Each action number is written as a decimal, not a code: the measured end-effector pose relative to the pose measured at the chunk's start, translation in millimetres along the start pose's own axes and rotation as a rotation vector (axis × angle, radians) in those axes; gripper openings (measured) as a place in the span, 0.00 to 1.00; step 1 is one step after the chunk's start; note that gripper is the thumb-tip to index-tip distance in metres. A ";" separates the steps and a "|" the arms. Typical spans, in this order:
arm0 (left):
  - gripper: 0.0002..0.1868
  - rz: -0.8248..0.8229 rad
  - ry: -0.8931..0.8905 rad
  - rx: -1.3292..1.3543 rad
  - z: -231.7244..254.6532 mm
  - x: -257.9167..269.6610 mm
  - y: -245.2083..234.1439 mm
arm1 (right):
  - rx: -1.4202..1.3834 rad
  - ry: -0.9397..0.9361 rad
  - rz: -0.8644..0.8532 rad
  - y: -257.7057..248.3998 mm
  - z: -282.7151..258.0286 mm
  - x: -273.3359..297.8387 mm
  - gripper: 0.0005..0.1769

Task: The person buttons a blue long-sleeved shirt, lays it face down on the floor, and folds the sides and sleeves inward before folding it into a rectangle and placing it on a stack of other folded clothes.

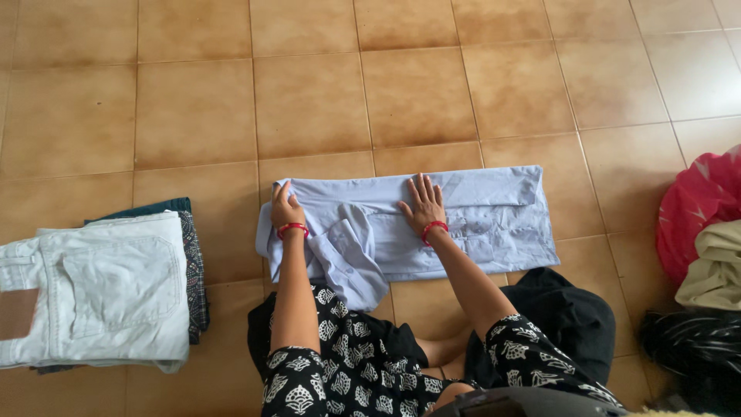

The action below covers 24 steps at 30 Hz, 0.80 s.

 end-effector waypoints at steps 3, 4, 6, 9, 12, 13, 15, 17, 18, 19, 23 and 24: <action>0.22 -0.034 0.000 0.040 3.6 -5.0 0.5 | -0.002 0.007 -0.010 1.9 1.4 -1.0 0.43; 0.23 -0.051 0.019 0.040 7.9 -4.2 -5.6 | -0.003 0.001 0.003 2.5 0.4 0.9 0.43; 0.29 -0.017 0.101 -0.080 28.2 -1.1 -27.0 | -0.001 -0.011 0.036 1.2 2.5 -0.6 0.43; 0.33 -0.045 -0.005 -0.317 53.8 -6.0 -37.6 | 0.029 -0.029 0.030 5.9 1.1 -2.1 0.42; 0.28 -0.137 0.250 -0.380 97.3 6.1 -14.1 | -0.033 0.024 0.015 14.2 5.5 -6.1 0.42; 0.26 -0.170 0.414 -0.364 110.5 16.6 -0.1 | -0.066 0.053 0.010 19.9 2.9 -10.7 0.41; 0.22 -0.382 0.531 -0.113 116.7 41.6 45.5 | -0.133 0.109 -0.001 35.5 -14.1 -24.5 0.38; 0.26 -0.544 0.576 -0.089 114.5 72.1 88.3 | -0.266 -0.110 0.107 37.0 -66.0 -27.8 0.37; 0.27 -0.538 0.592 -0.141 110.1 79.1 95.7 | -0.304 -0.202 0.074 44.0 -93.5 -28.8 0.38; 0.29 -0.531 0.607 -0.193 108.4 86.1 100.0 | -0.342 -0.295 0.041 47.9 -118.1 -27.8 0.38; 0.37 -0.576 0.468 -0.416 91.0 80.0 93.5 | -0.185 -0.320 0.031 39.7 -127.4 -17.4 0.44; 0.38 -0.562 0.421 -0.427 89.0 72.4 87.6 | -0.119 -0.297 0.007 38.2 -115.3 -19.9 0.45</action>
Point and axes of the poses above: each hand's wrist, its own x-axis away from the middle knuckle, its own y-axis out of the palm, z = x × y, the point moved 10 cm from there along -x, towards the middle knuckle, and after that the axes turned 8 degrees about x, right-handed, at the moved point
